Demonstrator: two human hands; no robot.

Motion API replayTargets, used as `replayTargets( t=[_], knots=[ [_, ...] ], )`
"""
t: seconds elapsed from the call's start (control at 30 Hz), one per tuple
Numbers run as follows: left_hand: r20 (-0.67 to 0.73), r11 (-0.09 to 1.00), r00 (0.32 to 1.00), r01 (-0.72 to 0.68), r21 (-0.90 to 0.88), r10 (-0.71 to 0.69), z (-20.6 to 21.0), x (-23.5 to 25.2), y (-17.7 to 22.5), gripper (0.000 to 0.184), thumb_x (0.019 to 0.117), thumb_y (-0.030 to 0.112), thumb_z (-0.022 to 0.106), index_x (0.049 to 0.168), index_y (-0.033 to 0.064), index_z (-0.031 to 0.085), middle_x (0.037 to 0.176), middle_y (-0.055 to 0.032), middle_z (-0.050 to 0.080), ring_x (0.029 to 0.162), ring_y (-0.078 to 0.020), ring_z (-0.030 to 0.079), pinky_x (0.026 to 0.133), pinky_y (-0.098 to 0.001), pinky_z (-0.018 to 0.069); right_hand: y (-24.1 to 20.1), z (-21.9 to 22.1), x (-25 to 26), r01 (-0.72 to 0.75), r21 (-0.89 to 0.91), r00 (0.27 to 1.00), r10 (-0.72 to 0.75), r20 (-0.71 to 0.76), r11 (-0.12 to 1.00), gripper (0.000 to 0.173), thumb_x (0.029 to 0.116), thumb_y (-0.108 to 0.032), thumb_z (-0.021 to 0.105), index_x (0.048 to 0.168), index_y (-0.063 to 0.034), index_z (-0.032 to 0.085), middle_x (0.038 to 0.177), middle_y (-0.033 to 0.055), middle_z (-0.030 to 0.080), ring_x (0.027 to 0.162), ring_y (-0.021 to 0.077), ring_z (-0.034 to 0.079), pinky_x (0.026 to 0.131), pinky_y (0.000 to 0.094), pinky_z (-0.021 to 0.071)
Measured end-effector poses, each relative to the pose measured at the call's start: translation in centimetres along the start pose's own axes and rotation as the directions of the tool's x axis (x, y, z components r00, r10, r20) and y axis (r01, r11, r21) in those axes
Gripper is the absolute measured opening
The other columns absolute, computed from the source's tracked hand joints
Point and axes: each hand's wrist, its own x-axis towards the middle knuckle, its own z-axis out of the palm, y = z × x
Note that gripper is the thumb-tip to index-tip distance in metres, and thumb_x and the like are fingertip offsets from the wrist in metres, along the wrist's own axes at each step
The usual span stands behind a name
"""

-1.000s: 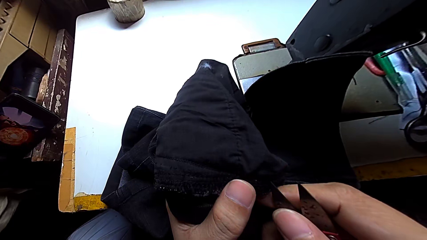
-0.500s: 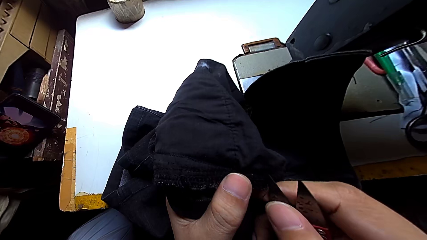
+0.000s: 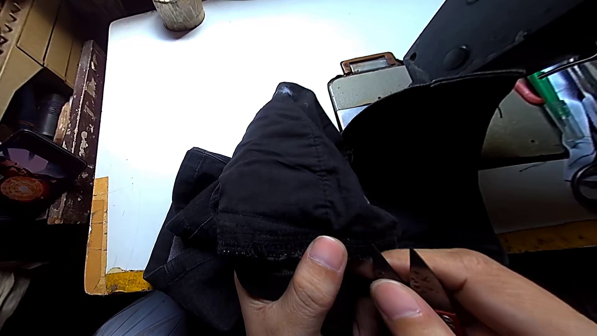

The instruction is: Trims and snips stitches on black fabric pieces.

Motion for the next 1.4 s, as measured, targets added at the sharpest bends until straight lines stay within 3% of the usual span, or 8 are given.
replayTargets(
  t=[0.33, 0.43, 0.7, 0.97, 1.17, 1.23, 1.4],
  knots=[
    [0.021, 1.000, 1.000, -0.016, -0.011, 0.016, -0.1, -0.1, -0.1, 0.019, 0.0935, 0.006, 0.071, 0.109, -0.0031, 0.065, 0.088, -0.0164, 0.072, 0.081, -0.0187, 0.074, 0.078, -0.0350, 0.0626, 0.0, -0.1, 0.2, -0.025, 0.043, 1.000, 0.024, 0.013, 0.999, 0.016, 0.1038, -0.007, 0.055, 0.102, 0.0038, 0.067, 0.078, 0.0049, 0.071, 0.063, 0.0015, 0.064, 0.054, 0.0167, 0.0531],
    [0.032, 1.000, 0.999, -0.016, -0.005, 0.017, 0.2, 0.0, 0.0, 0.018, 0.0904, 0.000, 0.072, 0.107, -0.0047, 0.065, 0.086, -0.0179, 0.071, 0.078, -0.0198, 0.074, 0.076, -0.0354, 0.0629, 0.2, 0.3, 0.2, -0.001, 0.039, 1.000, 0.002, -0.026, 0.999, 0.015, 0.1037, -0.007, 0.056, 0.100, 0.0034, 0.066, 0.076, 0.0048, 0.070, 0.063, 0.0016, 0.064, 0.054, 0.0168, 0.0532],
    [0.029, 1.000, 0.999, -0.025, 0.017, 0.024, 0.3, 0.0, 0.2, 0.021, 0.0881, -0.003, 0.073, 0.108, -0.0049, 0.065, 0.090, -0.0175, 0.073, 0.083, -0.0193, 0.075, 0.079, -0.0349, 0.0628, 0.5, 1.2, -0.3, 0.121, -0.117, 0.987, -0.132, -0.093, 0.986, 0.017, 0.1025, -0.007, 0.058, 0.097, 0.0046, 0.068, 0.077, 0.0081, 0.070, 0.068, 0.0020, 0.064, 0.060, 0.0145, 0.0511],
    [0.028, 1.000, 1.000, -0.008, 0.016, 0.008, 0.0, -0.1, 0.3, 0.020, 0.0877, -0.003, 0.073, 0.106, -0.0048, 0.065, 0.086, -0.0169, 0.072, 0.080, -0.0192, 0.074, 0.077, -0.0355, 0.0629, 0.3, 0.6, 0.1, 0.041, 0.098, 0.999, -0.037, -0.039, 0.994, 0.016, 0.1021, -0.006, 0.058, 0.098, 0.0052, 0.069, 0.078, 0.0062, 0.071, 0.065, 0.0015, 0.064, 0.056, 0.0155, 0.0519],
    [0.035, 0.999, 0.999, -0.026, 0.023, 0.025, 0.1, 0.2, 0.3, 0.022, 0.0859, -0.004, 0.074, 0.107, -0.0028, 0.066, 0.090, -0.0154, 0.073, 0.085, -0.0171, 0.074, 0.081, -0.0334, 0.0624, 1.2, 1.5, -0.2, 0.230, -0.272, 0.960, -0.264, -0.095, 0.934, 0.017, 0.1016, -0.008, 0.058, 0.095, 0.0041, 0.069, 0.074, 0.0114, 0.065, 0.066, 0.0064, 0.058, 0.059, 0.0155, 0.0433],
    [0.032, 1.000, 0.999, -0.019, 0.024, 0.018, -0.1, 0.2, 0.2, 0.022, 0.0863, -0.004, 0.074, 0.107, -0.0031, 0.066, 0.090, -0.0155, 0.073, 0.086, -0.0174, 0.074, 0.081, -0.0337, 0.0624, 1.1, 1.3, -0.2, 0.204, -0.230, 0.972, -0.224, -0.065, 0.952, 0.018, 0.1027, -0.009, 0.057, 0.097, 0.0042, 0.069, 0.075, 0.0108, 0.066, 0.066, 0.0056, 0.058, 0.059, 0.0155, 0.0442],
    [0.047, 1.000, 0.999, 0.003, -0.009, -0.002, -0.2, -0.1, 0.1, 0.018, 0.0881, -0.002, 0.073, 0.105, -0.0028, 0.067, 0.087, -0.0157, 0.073, 0.082, -0.0180, 0.074, 0.080, -0.0356, 0.0626, 0.2, -0.4, 0.0, 0.016, 0.070, 0.997, -0.021, 0.079, 0.997, 0.019, 0.1059, -0.010, 0.054, 0.104, 0.0044, 0.066, 0.079, 0.0067, 0.069, 0.067, 0.0020, 0.063, 0.058, 0.0169, 0.0518]
  ],
)
